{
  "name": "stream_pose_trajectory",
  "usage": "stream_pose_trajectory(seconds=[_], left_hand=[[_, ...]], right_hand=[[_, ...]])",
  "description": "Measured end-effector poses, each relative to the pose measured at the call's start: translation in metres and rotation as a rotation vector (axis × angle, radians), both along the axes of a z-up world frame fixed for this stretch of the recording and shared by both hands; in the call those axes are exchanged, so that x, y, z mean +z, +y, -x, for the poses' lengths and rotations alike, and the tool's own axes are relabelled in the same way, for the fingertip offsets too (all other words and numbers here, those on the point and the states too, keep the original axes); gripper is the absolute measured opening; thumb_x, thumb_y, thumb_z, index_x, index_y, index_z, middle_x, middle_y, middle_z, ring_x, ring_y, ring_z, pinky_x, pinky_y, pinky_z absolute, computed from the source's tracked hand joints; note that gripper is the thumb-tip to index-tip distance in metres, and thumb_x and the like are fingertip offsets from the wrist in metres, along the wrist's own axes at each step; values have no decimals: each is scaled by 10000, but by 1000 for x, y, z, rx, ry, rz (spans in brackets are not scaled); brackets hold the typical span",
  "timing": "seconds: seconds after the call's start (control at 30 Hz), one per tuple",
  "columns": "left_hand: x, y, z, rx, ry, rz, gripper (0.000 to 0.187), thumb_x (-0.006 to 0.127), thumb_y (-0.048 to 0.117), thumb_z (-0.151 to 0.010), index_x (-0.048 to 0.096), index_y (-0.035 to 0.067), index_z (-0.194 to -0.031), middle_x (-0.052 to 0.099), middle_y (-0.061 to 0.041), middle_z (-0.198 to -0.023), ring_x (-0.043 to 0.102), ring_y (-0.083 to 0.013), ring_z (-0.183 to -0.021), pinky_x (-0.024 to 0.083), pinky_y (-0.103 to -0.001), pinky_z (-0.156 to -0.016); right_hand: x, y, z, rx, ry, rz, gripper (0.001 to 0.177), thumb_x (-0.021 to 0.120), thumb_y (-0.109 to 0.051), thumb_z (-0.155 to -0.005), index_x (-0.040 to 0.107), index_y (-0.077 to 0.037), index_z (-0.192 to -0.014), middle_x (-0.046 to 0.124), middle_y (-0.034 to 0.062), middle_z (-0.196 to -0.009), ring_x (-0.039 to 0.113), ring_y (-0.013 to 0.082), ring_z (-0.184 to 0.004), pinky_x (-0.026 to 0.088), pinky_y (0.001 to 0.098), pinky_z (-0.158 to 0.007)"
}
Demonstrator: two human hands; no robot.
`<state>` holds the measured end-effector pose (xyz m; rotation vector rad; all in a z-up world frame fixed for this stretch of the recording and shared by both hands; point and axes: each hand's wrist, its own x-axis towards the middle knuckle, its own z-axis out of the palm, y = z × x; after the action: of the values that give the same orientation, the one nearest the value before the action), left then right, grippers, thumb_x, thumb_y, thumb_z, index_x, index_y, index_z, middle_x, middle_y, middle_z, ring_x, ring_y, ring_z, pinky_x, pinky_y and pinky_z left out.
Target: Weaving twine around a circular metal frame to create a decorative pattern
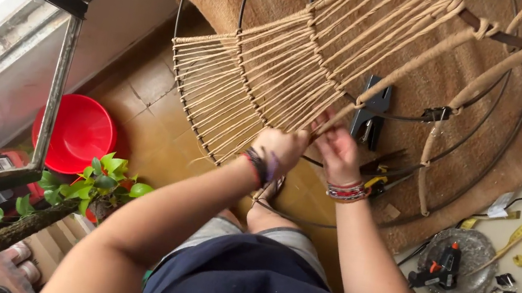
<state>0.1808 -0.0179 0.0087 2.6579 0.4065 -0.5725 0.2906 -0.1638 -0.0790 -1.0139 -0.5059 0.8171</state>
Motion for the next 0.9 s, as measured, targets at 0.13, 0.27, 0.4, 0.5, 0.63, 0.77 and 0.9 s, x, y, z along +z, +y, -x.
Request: stream_pose_trajectory(seconds=[0.13,0.27,0.4,0.5,0.63,0.77,0.9], left_hand=[[40,32,33,100,-713,332,216,602,312,-980,642,216,-791,575,10,-745,676,-231,-788,536,-322,-736],[79,26,101,376,-612,1048,382,600,325,-1055,620,86,-758,583,-55,-750,570,-181,-762,507,-363,-720],[20,8,188,243,-504,1188,452,555,225,-1076,517,89,-647,504,-78,-662,547,-254,-652,476,-350,-663],[-29,1,214,121,-447,1107,449,498,285,-1098,598,80,-711,632,-192,-856,650,-395,-828,519,-434,-771],[-44,6,222,-13,-443,947,454,475,385,-1101,610,140,-743,611,-145,-813,680,-389,-779,552,-434,-672],[-54,-1,232,-39,-539,950,470,461,359,-1103,550,83,-732,607,-210,-823,664,-465,-825,559,-473,-697],[-73,-12,241,-108,-634,846,481,433,357,-1110,572,100,-728,618,-167,-821,688,-387,-905,578,-417,-751]], right_hand=[[-10,4,11,-93,-341,173,636,622,-188,-998,344,0,-1538,435,172,-1557,587,245,-1275,547,360,-1026],[33,20,39,-383,-779,571,226,643,-242,-1026,627,-79,-1181,780,3,-869,756,212,-798,605,302,-662],[33,24,44,-439,-762,572,195,623,-152,-1036,639,-104,-1225,768,56,-832,749,247,-733,614,357,-602],[13,21,41,-469,-793,562,260,639,-159,-1028,623,-106,-1282,764,68,-863,748,261,-764,619,351,-628],[28,2,85,-690,-922,860,232,793,-321,-954,635,-159,-904,634,50,-742,620,248,-693,493,345,-648],[53,-1,157,-11,505,654,530,443,-599,-1039,657,-118,-983,763,67,-856,752,169,-767,616,284,-672],[205,32,130,-561,324,363,242,537,-99,-955,559,-66,-716,538,139,-510,614,255,-505,533,337,-660]])
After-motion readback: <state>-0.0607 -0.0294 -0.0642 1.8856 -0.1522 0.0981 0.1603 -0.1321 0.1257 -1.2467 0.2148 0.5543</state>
